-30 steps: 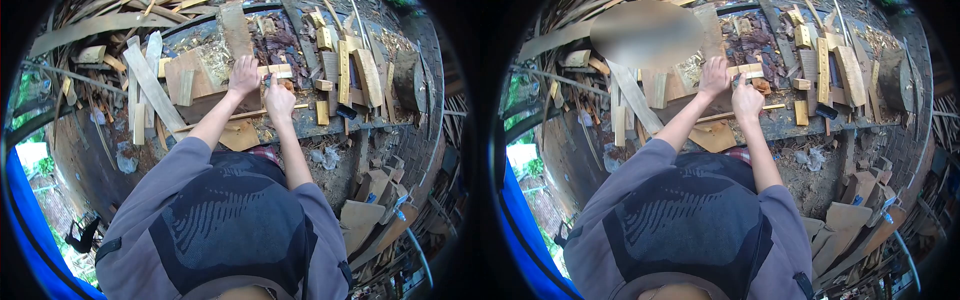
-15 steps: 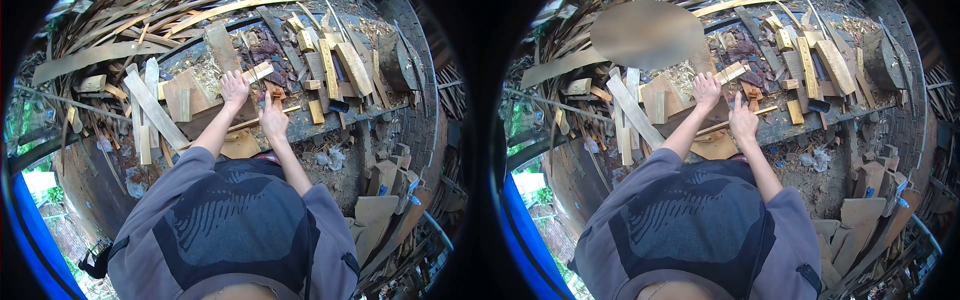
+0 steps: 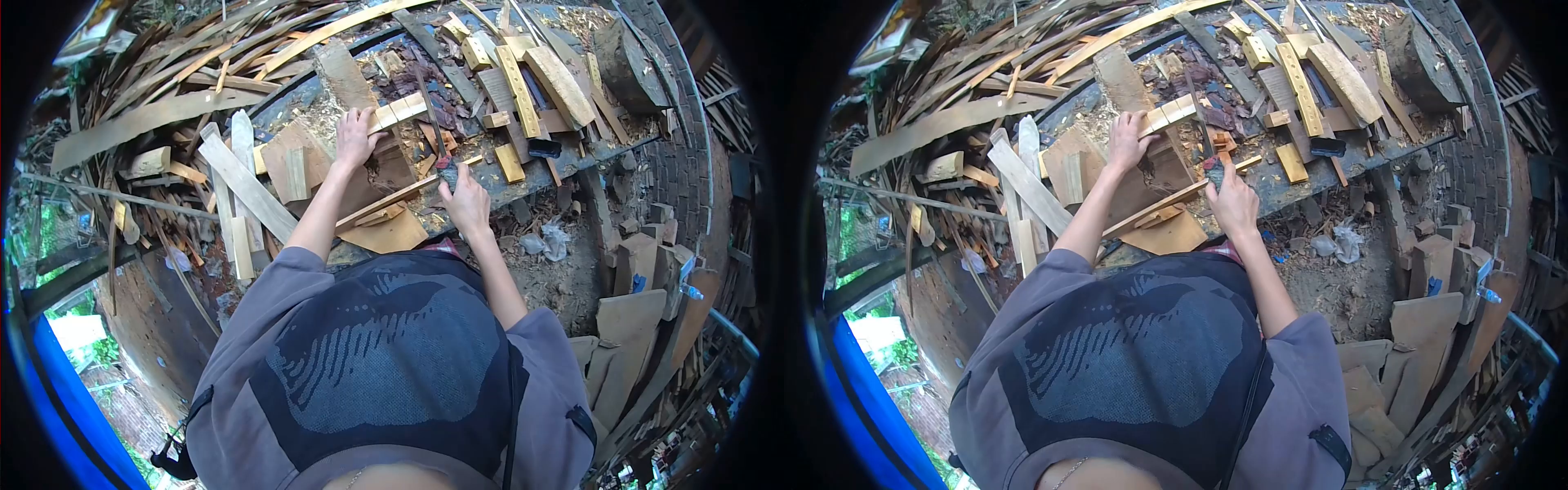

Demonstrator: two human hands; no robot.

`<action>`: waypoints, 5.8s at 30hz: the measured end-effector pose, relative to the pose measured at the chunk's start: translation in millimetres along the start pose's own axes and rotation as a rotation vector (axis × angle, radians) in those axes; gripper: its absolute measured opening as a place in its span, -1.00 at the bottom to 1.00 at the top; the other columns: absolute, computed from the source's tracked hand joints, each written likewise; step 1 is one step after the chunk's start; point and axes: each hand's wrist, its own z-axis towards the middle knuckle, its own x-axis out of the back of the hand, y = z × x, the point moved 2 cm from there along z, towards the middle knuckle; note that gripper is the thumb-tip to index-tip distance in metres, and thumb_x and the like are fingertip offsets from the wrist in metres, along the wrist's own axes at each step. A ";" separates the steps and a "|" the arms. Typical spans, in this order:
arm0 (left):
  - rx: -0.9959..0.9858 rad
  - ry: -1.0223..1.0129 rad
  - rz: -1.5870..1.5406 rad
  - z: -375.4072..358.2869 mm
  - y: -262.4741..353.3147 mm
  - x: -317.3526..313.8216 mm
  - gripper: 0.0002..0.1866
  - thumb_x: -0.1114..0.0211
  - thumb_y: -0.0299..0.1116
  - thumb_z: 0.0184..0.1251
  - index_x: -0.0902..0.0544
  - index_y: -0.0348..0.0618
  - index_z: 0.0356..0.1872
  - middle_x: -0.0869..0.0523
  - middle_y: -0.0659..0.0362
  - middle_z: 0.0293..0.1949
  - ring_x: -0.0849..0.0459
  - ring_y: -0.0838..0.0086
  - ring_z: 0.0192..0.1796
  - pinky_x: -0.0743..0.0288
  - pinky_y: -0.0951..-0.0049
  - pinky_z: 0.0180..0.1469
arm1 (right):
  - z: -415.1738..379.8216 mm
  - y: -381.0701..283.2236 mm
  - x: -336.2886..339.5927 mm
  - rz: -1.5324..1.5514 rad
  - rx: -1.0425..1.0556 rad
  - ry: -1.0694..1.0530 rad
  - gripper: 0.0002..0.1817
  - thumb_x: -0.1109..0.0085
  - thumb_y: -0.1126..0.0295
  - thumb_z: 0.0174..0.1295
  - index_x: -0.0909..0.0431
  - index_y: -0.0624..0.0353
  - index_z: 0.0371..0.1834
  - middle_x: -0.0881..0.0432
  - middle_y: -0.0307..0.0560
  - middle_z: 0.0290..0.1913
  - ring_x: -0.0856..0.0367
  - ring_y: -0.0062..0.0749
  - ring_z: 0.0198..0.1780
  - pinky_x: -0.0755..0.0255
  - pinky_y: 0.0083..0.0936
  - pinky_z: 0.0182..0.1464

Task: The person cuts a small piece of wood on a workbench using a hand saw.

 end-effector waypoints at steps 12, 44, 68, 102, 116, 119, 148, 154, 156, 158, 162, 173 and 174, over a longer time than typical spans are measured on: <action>0.118 0.265 -0.153 59.0 50.3 152.0 -0.34 -0.57 -0.02 -0.04 -0.66 -0.21 0.07 -0.60 0.06 -0.21 -0.62 0.26 -0.14 -0.48 0.31 -0.02 | -1.5 -46.4 36.8 0.265 0.204 0.287 -0.52 -0.22 0.27 0.18 -0.39 0.17 0.15 -0.68 0.16 -0.25 -0.68 0.10 -0.30 -0.54 -0.12 -0.25; 0.294 -0.546 -0.502 20.1 -53.4 -16.5 -0.48 -0.30 0.06 0.30 -0.66 -0.06 0.13 -0.74 0.26 -0.30 -0.56 0.66 -0.37 -0.47 0.55 -0.18 | 11.4 -9.4 1.8 -0.126 0.062 -0.136 -0.51 -0.11 0.14 0.23 -0.36 0.11 0.18 -0.67 0.19 -0.37 -0.67 0.13 -0.26 -0.51 0.00 -0.20; 0.739 0.082 0.154 33.0 8.0 -34.5 -0.35 -0.07 -0.15 0.19 -0.37 -0.47 0.21 -0.40 -0.31 0.19 -0.28 -0.08 0.33 -0.08 0.05 0.41 | 26.8 -0.2 -41.2 -0.150 0.190 -0.024 -0.46 -0.21 0.14 0.14 -0.39 0.01 0.19 -0.62 0.11 -0.42 -0.67 0.01 -0.40 -0.56 -0.14 -0.34; 0.515 0.036 0.152 35.9 -6.2 -45.7 -0.22 -0.01 -0.13 0.15 -0.25 -0.41 0.39 -0.14 -0.29 0.45 0.04 -0.09 0.54 0.23 0.10 0.55 | 75.8 -88.4 -7.4 -0.362 0.157 -0.181 -0.61 -0.07 0.37 0.13 -0.56 0.17 0.05 -0.69 0.18 -0.47 -0.73 -0.01 -0.42 -0.61 -0.19 -0.35; 0.520 0.024 0.139 35.6 -6.2 -45.1 -0.20 0.00 -0.10 0.16 -0.22 -0.45 0.40 -0.07 -0.27 0.47 0.08 -0.05 0.55 0.28 0.14 0.57 | 69.4 -93.9 8.8 -0.320 0.145 -0.218 -0.63 -0.10 0.31 0.13 -0.59 0.15 0.02 -0.69 0.21 -0.44 -0.73 0.05 -0.36 -0.60 -0.11 -0.27; 0.448 0.028 0.161 37.7 -7.6 -42.4 -0.21 0.01 -0.10 0.17 -0.22 -0.45 0.39 -0.06 -0.27 0.48 0.10 -0.04 0.56 0.29 0.14 0.57 | 40.0 -94.0 40.3 -0.349 0.121 -0.276 -0.59 -0.10 0.29 0.13 -0.57 0.13 0.06 -0.68 0.22 -0.44 -0.72 0.07 -0.35 -0.60 -0.09 -0.26; 0.326 0.106 0.148 35.6 -9.9 -46.2 -0.19 0.01 -0.11 0.19 -0.13 -0.47 0.42 -0.02 -0.23 0.50 0.12 0.03 0.57 0.35 0.17 0.58 | 19.5 -87.5 37.6 -0.322 -0.009 -0.332 -0.51 -0.16 0.24 0.11 -0.54 0.04 0.18 -0.69 0.23 -0.39 -0.71 0.09 -0.31 -0.58 -0.08 -0.20; 0.329 0.131 0.177 35.9 -7.4 -45.4 -0.17 -0.02 -0.18 0.18 -0.05 -0.43 0.45 -0.07 -0.25 0.48 0.05 0.02 0.56 0.29 0.16 0.57 | 82.1 -77.2 -19.5 -0.265 0.055 -0.212 -0.49 -0.15 0.23 0.12 -0.53 0.05 0.19 -0.69 0.22 -0.39 -0.71 0.08 -0.28 -0.58 -0.08 -0.16; 0.353 0.106 0.160 36.5 -8.4 -46.0 -0.15 0.02 -0.15 0.17 -0.03 -0.45 0.46 -0.01 -0.26 0.49 0.12 0.02 0.57 0.34 0.16 0.57 | 81.6 -87.0 -22.0 -0.297 0.075 -0.176 -0.49 -0.16 0.24 0.12 -0.53 0.06 0.20 -0.70 0.21 -0.39 -0.72 0.06 -0.29 -0.59 -0.09 -0.21; 0.390 0.092 0.158 35.4 -6.1 -45.6 -0.16 0.03 -0.16 0.17 -0.04 -0.46 0.45 -0.01 -0.27 0.49 0.12 0.01 0.57 0.34 0.16 0.57 | 55.5 -89.9 -1.8 -0.306 0.037 -0.200 -0.48 -0.16 0.25 0.11 -0.52 0.06 0.21 -0.69 0.21 -0.40 -0.72 0.07 -0.30 -0.59 -0.09 -0.22; 0.354 0.081 0.165 37.3 -11.7 -47.7 -0.16 0.03 -0.16 0.16 -0.05 -0.48 0.44 -0.02 -0.23 0.50 0.11 0.04 0.57 0.34 0.18 0.58 | 15.1 -94.3 34.9 -0.350 -0.071 -0.348 -0.45 -0.19 0.25 0.11 -0.48 0.03 0.25 -0.68 0.23 -0.39 -0.72 0.08 -0.31 -0.59 -0.09 -0.23; 0.395 0.056 0.146 40.6 -9.7 -44.2 -0.15 0.02 -0.15 0.16 -0.06 -0.44 0.45 -0.02 -0.23 0.50 0.11 0.05 0.57 0.33 0.16 0.57 | 56.8 -87.9 -0.8 -0.343 0.041 -0.217 -0.46 -0.16 0.26 0.09 -0.50 0.01 0.22 -0.69 0.18 -0.44 -0.72 0.06 -0.35 -0.59 -0.09 -0.24; 0.395 0.064 0.146 39.6 -9.5 -45.1 -0.15 0.02 -0.14 0.16 -0.06 -0.44 0.45 -0.03 -0.23 0.50 0.11 0.04 0.57 0.33 0.16 0.57 | 37.8 -90.9 16.6 -0.339 0.022 -0.253 -0.44 -0.16 0.26 0.09 -0.49 -0.01 0.25 -0.68 0.19 -0.44 -0.71 0.07 -0.34 -0.59 -0.08 -0.23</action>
